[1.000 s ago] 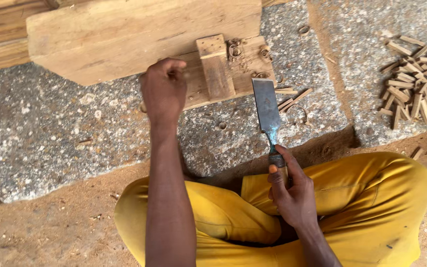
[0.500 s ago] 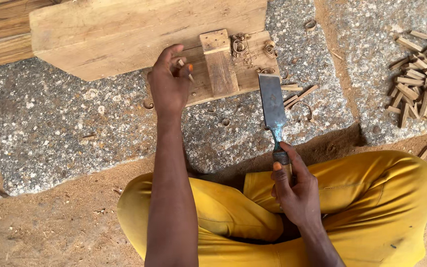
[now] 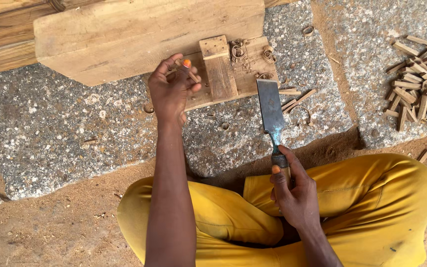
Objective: The person sits on the ground and uses a chisel to carve small wooden sticks. They hold the stick with their left hand and strike the chisel with their right hand to shape the wood, occasionally inspecting the carved piece.
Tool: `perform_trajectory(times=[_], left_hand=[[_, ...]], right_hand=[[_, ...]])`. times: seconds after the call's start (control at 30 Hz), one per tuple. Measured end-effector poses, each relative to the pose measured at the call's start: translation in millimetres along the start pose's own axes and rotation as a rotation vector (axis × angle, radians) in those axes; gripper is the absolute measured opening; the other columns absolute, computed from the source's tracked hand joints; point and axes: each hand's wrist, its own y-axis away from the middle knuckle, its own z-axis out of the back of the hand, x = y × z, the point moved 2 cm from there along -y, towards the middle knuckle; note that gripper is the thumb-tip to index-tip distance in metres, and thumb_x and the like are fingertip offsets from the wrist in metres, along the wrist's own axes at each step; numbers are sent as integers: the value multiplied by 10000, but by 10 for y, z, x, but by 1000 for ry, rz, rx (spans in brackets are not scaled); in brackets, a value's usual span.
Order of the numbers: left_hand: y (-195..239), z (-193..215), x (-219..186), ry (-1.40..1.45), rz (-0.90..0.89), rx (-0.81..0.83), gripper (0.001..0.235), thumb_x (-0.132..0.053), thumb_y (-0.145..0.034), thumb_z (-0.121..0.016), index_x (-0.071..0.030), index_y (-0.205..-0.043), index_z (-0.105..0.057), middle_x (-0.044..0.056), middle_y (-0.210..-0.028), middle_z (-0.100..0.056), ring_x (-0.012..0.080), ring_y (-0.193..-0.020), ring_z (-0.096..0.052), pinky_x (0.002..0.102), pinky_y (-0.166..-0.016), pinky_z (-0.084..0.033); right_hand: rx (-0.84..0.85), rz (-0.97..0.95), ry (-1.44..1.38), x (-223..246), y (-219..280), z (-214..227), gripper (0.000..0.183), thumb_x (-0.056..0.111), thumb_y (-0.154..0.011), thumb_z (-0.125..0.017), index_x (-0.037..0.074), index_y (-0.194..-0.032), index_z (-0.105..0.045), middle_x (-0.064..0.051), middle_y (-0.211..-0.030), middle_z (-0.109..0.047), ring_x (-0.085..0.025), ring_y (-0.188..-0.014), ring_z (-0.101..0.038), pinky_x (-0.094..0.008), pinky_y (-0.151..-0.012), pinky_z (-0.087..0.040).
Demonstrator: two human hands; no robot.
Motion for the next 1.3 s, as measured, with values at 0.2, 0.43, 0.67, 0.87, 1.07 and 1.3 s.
perform_trajectory(times=[0.2, 0.43, 0.67, 0.87, 1.07, 1.3], left_hand=[[94, -85, -50, 14, -43, 97, 413, -104, -914, -779, -37, -1311, -689, 178, -873, -776, 160, -617, -741, 247, -475, -628], [98, -110, -40, -27, 21, 159, 412, -104, -953, -674, -101, -1364, -645, 117, -986, -794, 126, -758, -787, 273, -632, -710], [212, -192, -125, -42, -12, 279, 468, -38, -922, -728, -69, -1379, -633, 102, -974, -787, 132, -755, -764, 286, -608, -692], [409, -418, -133, -67, -29, 380, 393, -28, -898, -770, -58, -1283, -704, 122, -926, -784, 144, -708, -755, 274, -578, -684], [573, -627, -84, -94, -88, 524, 419, -29, -871, -776, -99, -1274, -686, 108, -938, -788, 138, -720, -756, 254, -552, -652], [710, -720, -5, -150, -108, 575, 334, -43, -942, -766, -89, -1267, -702, 98, -967, -790, 90, -782, -739, 241, -636, -645]], right_hand=[[18, 36, -48, -19, -3, -14, 576, 287, -975, -601, 87, -1505, -501, 3, -615, -567, -66, -476, -533, -285, -404, -449], [14, 9, -17, -10, -7, -14, 582, 285, -968, -597, 92, -1507, -498, 0, -599, -559, -70, -462, -525, -289, -396, -437], [21, 6, -136, 29, 5, 17, 553, 241, -985, -588, 67, -1502, -494, -1, -614, -552, -75, -458, -508, -281, -396, -418], [41, 342, -298, 67, 0, 446, 497, 182, -1028, -547, 50, -1499, -458, 11, -644, -563, -49, -436, -495, -257, -380, -435], [-176, 449, -275, 37, 206, 1554, 459, 162, -1063, -568, 45, -1497, -477, 38, -686, -536, -24, -498, -492, -197, -412, -405], [-435, 251, -118, -151, 229, 2001, 489, 142, -1081, -548, 25, -1544, -442, -16, -789, -591, -64, -580, -547, -224, -476, -442]])
